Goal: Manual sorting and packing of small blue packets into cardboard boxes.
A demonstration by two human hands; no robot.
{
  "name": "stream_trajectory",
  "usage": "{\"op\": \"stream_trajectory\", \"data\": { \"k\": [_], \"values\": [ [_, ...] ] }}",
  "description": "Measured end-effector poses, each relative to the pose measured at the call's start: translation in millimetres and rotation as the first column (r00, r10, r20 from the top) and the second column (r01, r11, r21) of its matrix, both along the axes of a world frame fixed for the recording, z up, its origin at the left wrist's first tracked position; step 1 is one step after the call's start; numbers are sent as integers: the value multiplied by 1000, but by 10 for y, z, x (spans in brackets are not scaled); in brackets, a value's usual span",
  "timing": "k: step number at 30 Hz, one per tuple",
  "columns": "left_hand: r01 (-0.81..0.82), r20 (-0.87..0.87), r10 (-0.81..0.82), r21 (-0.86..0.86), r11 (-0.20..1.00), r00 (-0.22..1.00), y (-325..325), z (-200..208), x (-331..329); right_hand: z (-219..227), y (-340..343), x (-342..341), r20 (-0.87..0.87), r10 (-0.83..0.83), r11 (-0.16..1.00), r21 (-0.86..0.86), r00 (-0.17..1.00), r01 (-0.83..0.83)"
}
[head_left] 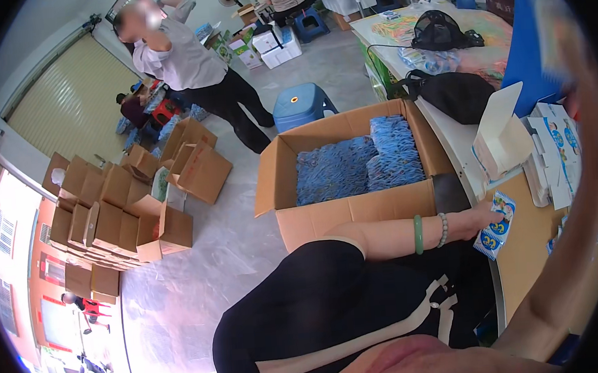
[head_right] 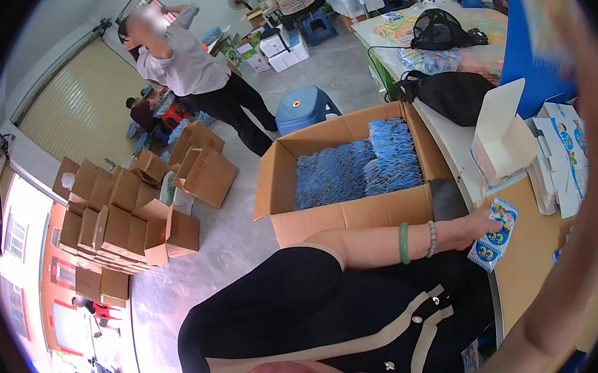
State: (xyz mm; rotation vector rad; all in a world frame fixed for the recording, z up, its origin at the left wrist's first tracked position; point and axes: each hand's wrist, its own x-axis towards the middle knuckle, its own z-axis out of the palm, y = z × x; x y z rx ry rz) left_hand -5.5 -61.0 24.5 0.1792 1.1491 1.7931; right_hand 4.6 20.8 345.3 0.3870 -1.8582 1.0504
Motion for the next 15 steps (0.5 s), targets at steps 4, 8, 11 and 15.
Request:
{"op": "stream_trajectory", "data": {
  "k": [4, 8, 11, 15],
  "values": [
    [-32, -34, 35, 90, 995, 999, 8, -72, 6, -1293, -85, 205, 430, -131, 982, -64, 893, 175],
    [-74, -94, 72, -17, 997, 993, 13, 66, 97, -2121, 192, 625, 607, 150, 909, -394, 780, 132],
    [-110, -51, 107, -63, 992, 993, 22, 113, 143, -2642, 406, 829, 579, -122, 905, -268, 806, 330],
    [-185, -123, 177, -53, 981, 976, 134, 187, 244, -2784, 352, 1017, 429, -706, 701, 317, 563, 638]
  ]
}}
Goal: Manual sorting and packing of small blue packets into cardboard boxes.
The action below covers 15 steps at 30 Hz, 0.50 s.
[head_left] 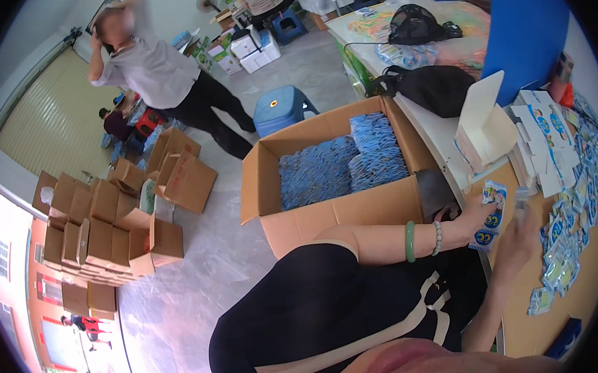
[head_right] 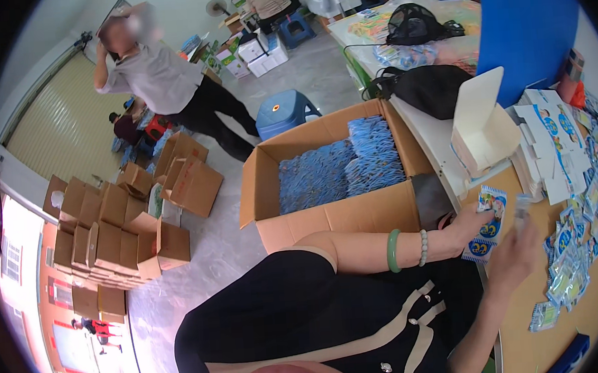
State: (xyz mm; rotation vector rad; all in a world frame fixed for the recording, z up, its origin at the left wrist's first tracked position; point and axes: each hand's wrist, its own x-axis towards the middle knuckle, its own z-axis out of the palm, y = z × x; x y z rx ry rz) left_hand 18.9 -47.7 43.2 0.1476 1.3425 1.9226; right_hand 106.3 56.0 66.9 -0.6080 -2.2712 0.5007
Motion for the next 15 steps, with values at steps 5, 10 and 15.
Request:
{"op": "stream_trajectory", "data": {
  "k": [5, 10, 15],
  "values": [
    [0, 83, -8, 97, 995, 997, 165, -7, 86, 29, -410, -6, 171, 141, 983, 90, 975, -158],
    [62, 117, -75, 103, 993, 990, 100, 79, -3, -57, -367, 3, 124, 150, 989, -1, 981, -151],
    [150, -33, -148, 32, 988, 988, 106, 192, -34, -194, -234, 120, 168, 253, 955, -202, 953, -218]
  ]
}}
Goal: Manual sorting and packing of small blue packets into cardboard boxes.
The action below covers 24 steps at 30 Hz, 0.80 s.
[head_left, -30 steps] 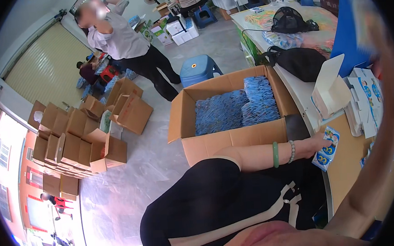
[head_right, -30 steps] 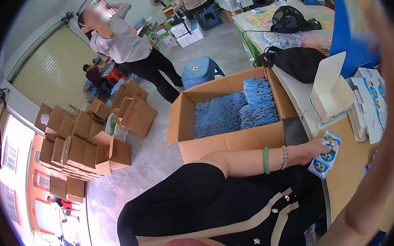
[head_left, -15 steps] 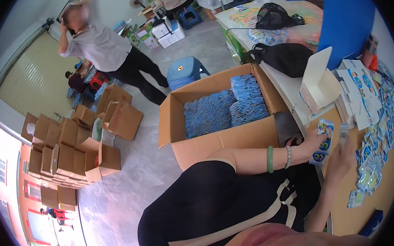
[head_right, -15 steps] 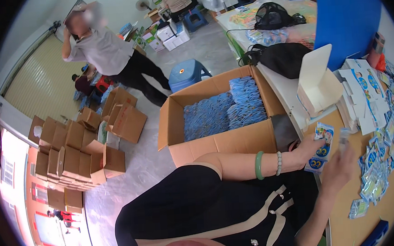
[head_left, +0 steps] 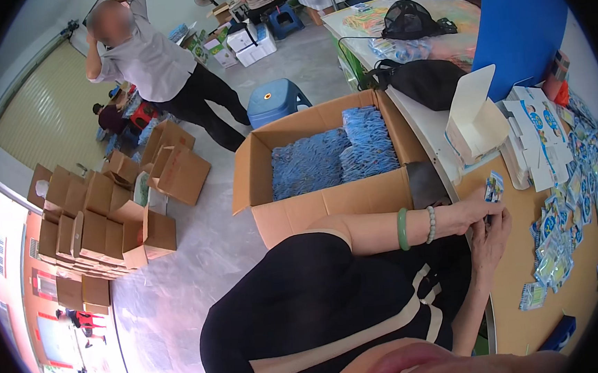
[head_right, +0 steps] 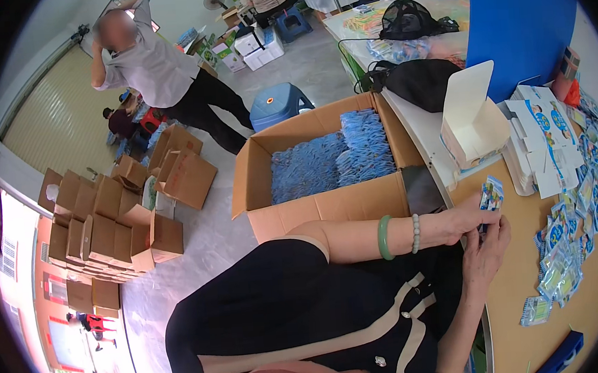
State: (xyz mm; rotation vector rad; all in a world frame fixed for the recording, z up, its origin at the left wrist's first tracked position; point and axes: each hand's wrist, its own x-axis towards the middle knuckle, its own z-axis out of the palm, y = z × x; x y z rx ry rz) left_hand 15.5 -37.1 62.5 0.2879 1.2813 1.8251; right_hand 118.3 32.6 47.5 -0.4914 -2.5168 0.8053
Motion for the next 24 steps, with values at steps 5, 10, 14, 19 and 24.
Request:
{"op": "stream_trajectory", "data": {
  "k": [5, 10, 14, 19, 24],
  "values": [
    [-54, 71, 53, 10, 999, 996, 16, -103, -49, -49, 120, 99, -124, 102, 933, -333, 987, -138],
    [30, 16, -30, 33, 999, 999, -31, -75, -92, 438, 46, 257, 56, 124, 983, 133, 991, -130],
    [170, -124, -162, 50, 984, 979, -63, 46, 9, 418, 97, 216, 221, 126, 883, 420, 967, -211],
    [279, -216, -284, -52, 959, 934, -14, 35, -6, 306, 175, 210, 92, 194, 930, 300, 977, -213],
    [382, -171, -386, -54, 922, 907, 59, 38, 61, 219, 217, 320, -12, 184, 967, 183, 983, -178]
  ]
}}
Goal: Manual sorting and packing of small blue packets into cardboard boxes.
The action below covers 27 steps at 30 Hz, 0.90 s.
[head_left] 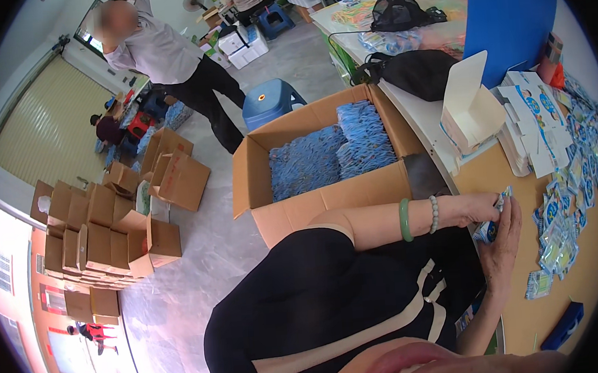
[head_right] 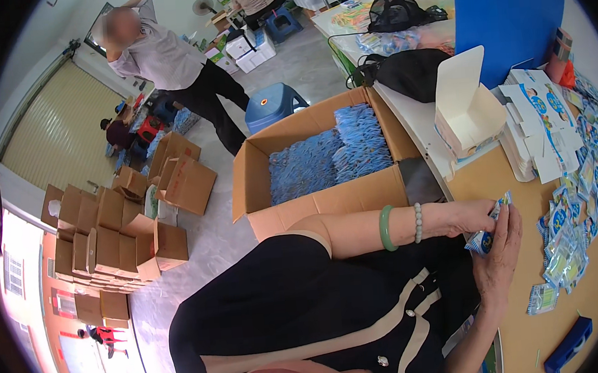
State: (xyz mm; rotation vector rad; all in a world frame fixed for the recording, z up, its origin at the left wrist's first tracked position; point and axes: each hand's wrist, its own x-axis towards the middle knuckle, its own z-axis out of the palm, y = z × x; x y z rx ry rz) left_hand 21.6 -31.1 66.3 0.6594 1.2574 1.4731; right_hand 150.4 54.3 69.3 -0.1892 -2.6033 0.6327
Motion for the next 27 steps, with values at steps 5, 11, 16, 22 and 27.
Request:
{"op": "stream_trajectory", "data": {
  "k": [5, 11, 16, 22, 27],
  "values": [
    [-160, 64, 157, 53, 986, 986, 86, -42, 198, -80, 99, 66, -53, -27, 998, 49, 998, 30],
    [-333, 55, 329, 126, 934, 943, 61, -196, 69, -59, 18, 109, -103, -151, 889, -449, 983, 89],
    [-287, 70, 279, 165, 944, 958, 143, 27, 210, -363, 250, 132, 41, -133, 400, -912, 990, 91],
    [-141, -174, 147, 43, 989, 974, 282, -88, 178, -513, 271, 73, -25, -413, 314, -942, 910, 116],
    [32, -152, -36, -28, 999, 988, 197, 85, 44, -458, 213, 117, -140, -378, 569, -815, 915, 110]
  ]
}}
